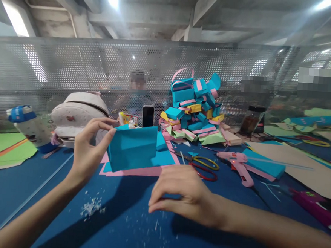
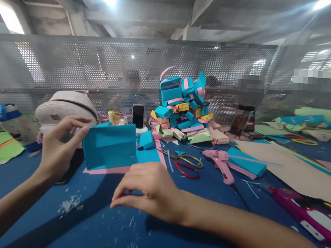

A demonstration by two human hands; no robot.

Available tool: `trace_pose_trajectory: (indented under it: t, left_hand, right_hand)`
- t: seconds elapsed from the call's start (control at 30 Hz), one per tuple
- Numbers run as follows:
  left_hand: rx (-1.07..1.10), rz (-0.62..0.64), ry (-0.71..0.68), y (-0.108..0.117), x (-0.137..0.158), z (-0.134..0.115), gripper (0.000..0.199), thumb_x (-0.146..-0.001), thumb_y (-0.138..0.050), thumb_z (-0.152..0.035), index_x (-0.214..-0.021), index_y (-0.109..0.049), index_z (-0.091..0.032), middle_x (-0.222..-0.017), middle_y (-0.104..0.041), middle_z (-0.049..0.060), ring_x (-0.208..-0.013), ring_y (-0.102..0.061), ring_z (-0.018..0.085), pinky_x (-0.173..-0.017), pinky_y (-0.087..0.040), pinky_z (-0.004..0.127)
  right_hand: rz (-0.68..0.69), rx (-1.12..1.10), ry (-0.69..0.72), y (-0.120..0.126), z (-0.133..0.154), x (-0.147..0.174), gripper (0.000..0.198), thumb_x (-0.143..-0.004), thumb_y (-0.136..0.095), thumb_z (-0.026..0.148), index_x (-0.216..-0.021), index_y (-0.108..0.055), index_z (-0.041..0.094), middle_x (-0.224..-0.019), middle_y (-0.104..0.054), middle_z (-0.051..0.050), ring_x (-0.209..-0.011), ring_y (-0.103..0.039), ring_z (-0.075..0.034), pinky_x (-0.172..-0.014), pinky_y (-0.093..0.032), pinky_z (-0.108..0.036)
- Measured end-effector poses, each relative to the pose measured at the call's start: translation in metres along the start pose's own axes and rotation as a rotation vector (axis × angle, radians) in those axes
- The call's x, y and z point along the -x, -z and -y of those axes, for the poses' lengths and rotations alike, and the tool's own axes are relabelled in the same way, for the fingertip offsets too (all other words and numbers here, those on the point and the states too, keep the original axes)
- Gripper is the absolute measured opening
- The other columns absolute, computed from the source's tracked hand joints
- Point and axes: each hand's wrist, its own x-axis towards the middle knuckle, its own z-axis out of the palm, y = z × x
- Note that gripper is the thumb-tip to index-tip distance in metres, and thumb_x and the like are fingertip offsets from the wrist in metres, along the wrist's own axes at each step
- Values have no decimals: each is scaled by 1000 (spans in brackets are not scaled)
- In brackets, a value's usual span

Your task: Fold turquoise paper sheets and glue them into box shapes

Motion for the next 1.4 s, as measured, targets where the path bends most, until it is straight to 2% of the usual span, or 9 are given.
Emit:
trace_pose_trajectory:
  t: [0.13, 0.3, 0.57, 0.83, 0.93, 1.0, 1.17, 1.3, 1.4]
  left_hand:
    - [69, -87, 52, 3, -2, 8, 10, -88, -62, -24, -80, -62, -19, -105, -66, 2, -106, -60, 21, -97, -45, 38]
    - [91, -149, 19, 9, -5, 10, 9, -88, -63, -23, -81, -62, -17, -104, -65, 2, -106, -59, 19, -99, -44, 37]
    - [59, -171, -23, 17, -9, 12, 9, -89, -63, -23, -82, -63, -17, -103, -65, 2, -106, -60, 18, -99, -44, 38]
    - [26, -168, -46, 15, -9, 13, 9, -89, -60, -24, -83, -63, -18, -103, -65, 2, -106, -60, 18, -98, -44, 38]
    - [9, -171, -64, 14, -8, 13, 8, -88, -61, -25, -81, -63, -21, -102, -65, 1, -103, -61, 18, -97, -45, 37]
    - [-7, -167, -78, 13, -7, 12, 8, -88, -61, -25, -80, -62, -22, -102, -65, 1, -103, -61, 19, -97, -45, 37]
    - [-71, -96, -99, 8, -1, 2, 8, -88, -60, -24, -80, -61, -23, -102, -64, 1, -103, -60, 19, -97, -44, 36]
    - [-80, -2, -155, -1, 11, -13, 7, -88, -60, -23, -81, -61, -22, -104, -64, 3, -102, -60, 20, -95, -45, 37]
    - [-75, 77, -210, -9, 21, -25, 5, -87, -61, -20, -83, -62, -23, -106, -63, 3, -103, -60, 20, -96, -45, 39]
  right_hand:
    - [133, 76, -123, -44, -14, -19, 22, -89, -65, 37, -76, -61, 20, -74, -66, 2, -65, -57, -10, -56, -36, -24]
    - [285, 272, -149, -98, -35, -54, 31, -97, -50, 42, -77, -62, 21, -71, -66, 3, -68, -57, -12, -52, -22, -26]
    - [282, 194, -185, -123, -63, -85, 22, -94, -57, 39, -95, -74, 26, -96, -72, 1, -86, -62, -13, -60, -34, -25]
    - [197, 202, -248, -108, -54, -76, 21, -88, -65, 37, -76, -68, 20, -82, -72, 4, -74, -61, -11, -62, -36, -25]
    - [212, 236, -160, -101, -44, -64, 13, -94, -56, 22, -92, -69, 23, -98, -72, 2, -86, -63, -12, -63, -36, -25]
    - [213, 295, -57, -93, -35, -55, 22, -93, -52, 12, -105, -66, 25, -108, -70, 2, -95, -61, -13, -66, -38, -25]
    - [38, 439, 109, -44, -10, -46, 20, -99, -47, 27, -104, -65, 21, -105, -69, -4, -94, -58, -17, -81, -42, -31]
    - [-244, 522, 71, 7, -3, -50, 16, -97, -52, 30, -104, -65, 22, -108, -68, -4, -100, -55, -20, -91, -39, -35]
    - [-254, 573, 20, 27, -7, -47, 17, -92, -61, 33, -105, -66, 23, -107, -67, -5, -99, -54, -22, -88, -39, -35]
